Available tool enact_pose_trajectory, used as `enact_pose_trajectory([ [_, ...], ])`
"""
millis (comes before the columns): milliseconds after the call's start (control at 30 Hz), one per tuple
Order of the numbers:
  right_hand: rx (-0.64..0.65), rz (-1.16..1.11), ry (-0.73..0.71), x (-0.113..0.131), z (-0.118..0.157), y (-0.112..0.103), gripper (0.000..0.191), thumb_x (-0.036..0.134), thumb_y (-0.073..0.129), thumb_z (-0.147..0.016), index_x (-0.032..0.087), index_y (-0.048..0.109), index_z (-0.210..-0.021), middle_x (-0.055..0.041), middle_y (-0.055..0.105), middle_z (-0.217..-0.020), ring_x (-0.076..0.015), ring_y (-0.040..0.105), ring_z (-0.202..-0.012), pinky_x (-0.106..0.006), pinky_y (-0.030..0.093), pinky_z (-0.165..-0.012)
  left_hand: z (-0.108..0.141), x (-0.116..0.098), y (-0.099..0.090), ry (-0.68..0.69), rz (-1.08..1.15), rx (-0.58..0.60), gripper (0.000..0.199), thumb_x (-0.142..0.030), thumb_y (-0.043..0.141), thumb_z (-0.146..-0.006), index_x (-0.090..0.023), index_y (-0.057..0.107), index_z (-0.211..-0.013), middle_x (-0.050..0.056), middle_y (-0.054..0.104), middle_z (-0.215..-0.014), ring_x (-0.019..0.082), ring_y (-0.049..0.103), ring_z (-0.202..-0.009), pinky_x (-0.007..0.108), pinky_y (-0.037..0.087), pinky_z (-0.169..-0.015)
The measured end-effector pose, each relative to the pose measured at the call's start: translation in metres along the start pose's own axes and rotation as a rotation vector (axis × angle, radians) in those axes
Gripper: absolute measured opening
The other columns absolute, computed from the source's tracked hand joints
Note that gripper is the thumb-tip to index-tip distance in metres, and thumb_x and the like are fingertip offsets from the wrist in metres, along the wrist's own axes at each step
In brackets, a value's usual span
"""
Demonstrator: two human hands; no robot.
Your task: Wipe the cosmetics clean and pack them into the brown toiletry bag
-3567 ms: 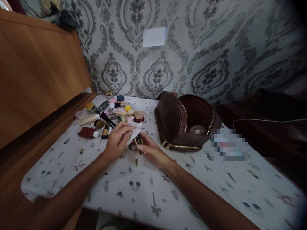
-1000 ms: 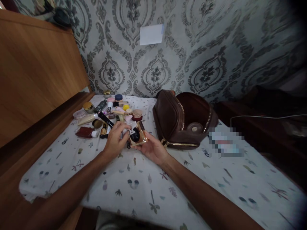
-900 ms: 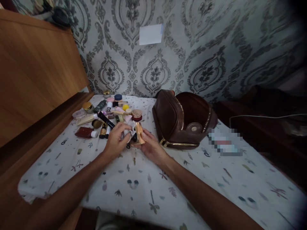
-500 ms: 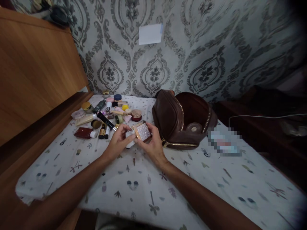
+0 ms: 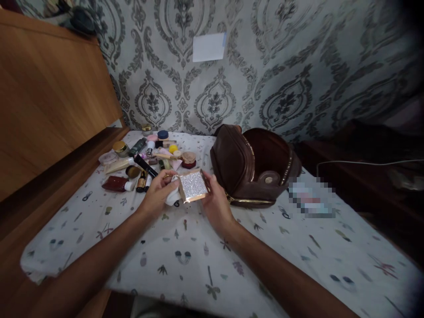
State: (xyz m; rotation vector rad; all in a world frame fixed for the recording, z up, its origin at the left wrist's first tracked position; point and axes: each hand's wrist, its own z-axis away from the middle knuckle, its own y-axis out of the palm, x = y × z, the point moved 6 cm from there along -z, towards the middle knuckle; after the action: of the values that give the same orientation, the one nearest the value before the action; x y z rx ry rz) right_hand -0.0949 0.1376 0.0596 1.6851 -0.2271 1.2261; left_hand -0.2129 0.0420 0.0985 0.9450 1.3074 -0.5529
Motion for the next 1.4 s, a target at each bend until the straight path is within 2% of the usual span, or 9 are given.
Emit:
enact_pose_trajectory([
  [133, 0.044, -0.252, 0.343, -0.021, -0.002, 0.008, 0.026, 0.043, 0.052, -0.093, 0.023, 0.068, -0.094, -0.0026, 0.073, -0.096, -0.0217, 0.067, -0.097, -0.038, 0.054, -0.088, -0.001, -0.004, -0.001, 0.084, -0.116, 0.051, 0.034, -0.039, 0.076, -0.071, -0.019, 0.058, -0.093, 0.001, 0.066, -0.083, 0.013, 0.06, -0.069, 0.023, 0.045, -0.061],
  [333, 0.207, -0.368, 0.517, -0.013, 0.017, 0.03, 0.035, 0.042, 0.036, -0.1, 0.022, 0.063, -0.111, -0.0034, 0.074, -0.102, -0.0234, 0.068, -0.094, -0.054, 0.052, -0.09, -0.001, -0.016, -0.013, 0.298, -0.398, -0.036, 0.019, -0.033, 0.07, -0.079, -0.021, 0.064, -0.092, -0.001, 0.064, -0.081, 0.013, 0.058, -0.072, 0.023, 0.045, -0.065],
  [400, 0.221, -0.381, 0.521, -0.01, 0.021, 0.032, 0.037, 0.044, 0.035, -0.1, 0.023, 0.061, -0.116, -0.0044, 0.074, -0.106, -0.0245, 0.069, -0.096, -0.056, 0.052, -0.09, -0.002, -0.017, -0.016, 0.285, -0.402, -0.066, 0.019, -0.034, 0.069, -0.08, -0.02, 0.066, -0.093, -0.001, 0.064, -0.079, 0.012, 0.056, -0.067, 0.022, 0.044, -0.061],
  [500, 0.244, -0.371, 0.524, -0.007, 0.022, 0.033, 0.042, 0.048, 0.034, -0.1, 0.022, 0.059, -0.121, -0.007, 0.073, -0.108, -0.0261, 0.069, -0.097, -0.056, 0.05, -0.093, -0.003, -0.015, -0.017, 0.2, -0.229, -0.036, 0.026, -0.036, 0.067, -0.079, -0.018, 0.068, -0.098, 0.0, 0.066, -0.08, 0.013, 0.057, -0.066, 0.023, 0.045, -0.06],
  [667, 0.201, -0.371, 0.49, -0.001, 0.024, 0.027, 0.042, 0.046, 0.033, -0.101, 0.024, 0.056, -0.128, -0.0055, 0.073, -0.111, -0.0249, 0.069, -0.099, -0.056, 0.048, -0.097, -0.003, -0.013, -0.01, 0.148, -0.161, 0.092, 0.048, -0.028, 0.071, -0.072, -0.017, 0.065, -0.118, 0.003, 0.072, -0.097, 0.02, 0.064, -0.09, 0.028, 0.05, -0.078],
  [867, 0.187, -0.326, 0.464, -0.002, 0.033, 0.015, 0.038, 0.046, 0.041, -0.099, 0.025, 0.059, -0.125, -0.0064, 0.07, -0.117, -0.0249, 0.068, -0.101, -0.053, 0.051, -0.093, -0.006, -0.007, -0.012, 0.191, -0.329, 0.089, 0.033, -0.032, 0.073, -0.071, -0.015, 0.071, -0.099, 0.004, 0.071, -0.088, 0.017, 0.062, -0.076, 0.027, 0.048, -0.068],
  [1000, 0.22, -0.287, 0.457, -0.005, 0.037, 0.015, 0.035, 0.045, 0.05, -0.095, 0.024, 0.063, -0.12, -0.0054, 0.071, -0.116, -0.0225, 0.067, -0.101, -0.047, 0.054, -0.089, -0.002, -0.012, -0.014, 0.285, -0.477, 0.022, 0.023, -0.028, 0.065, -0.077, -0.017, 0.068, -0.097, 0.0, 0.065, -0.079, 0.013, 0.054, -0.064, 0.024, 0.042, -0.059],
  [1167, 0.245, -0.23, 0.402, -0.007, 0.039, 0.016, 0.04, 0.04, 0.071, -0.083, 0.028, 0.063, -0.12, -0.0014, 0.068, -0.12, -0.0202, 0.066, -0.1, -0.044, 0.057, -0.085, 0.013, -0.03, -0.002, 0.572, -0.758, -0.021, 0.015, -0.016, 0.057, -0.082, -0.019, 0.066, -0.094, 0.002, 0.065, -0.091, 0.016, 0.059, -0.081, 0.028, 0.044, -0.072],
  [1400, 0.257, -0.155, 0.359, -0.008, 0.039, 0.017, 0.042, 0.041, 0.077, -0.075, 0.028, 0.065, -0.113, 0.0006, 0.07, -0.109, -0.0169, 0.066, -0.089, -0.037, 0.057, -0.079, 0.032, -0.033, 0.021, 0.752, -0.831, 0.126, 0.021, -0.009, 0.052, -0.087, -0.019, 0.064, -0.1, 0.005, 0.066, -0.1, 0.019, 0.061, -0.097, 0.033, 0.047, -0.086],
])
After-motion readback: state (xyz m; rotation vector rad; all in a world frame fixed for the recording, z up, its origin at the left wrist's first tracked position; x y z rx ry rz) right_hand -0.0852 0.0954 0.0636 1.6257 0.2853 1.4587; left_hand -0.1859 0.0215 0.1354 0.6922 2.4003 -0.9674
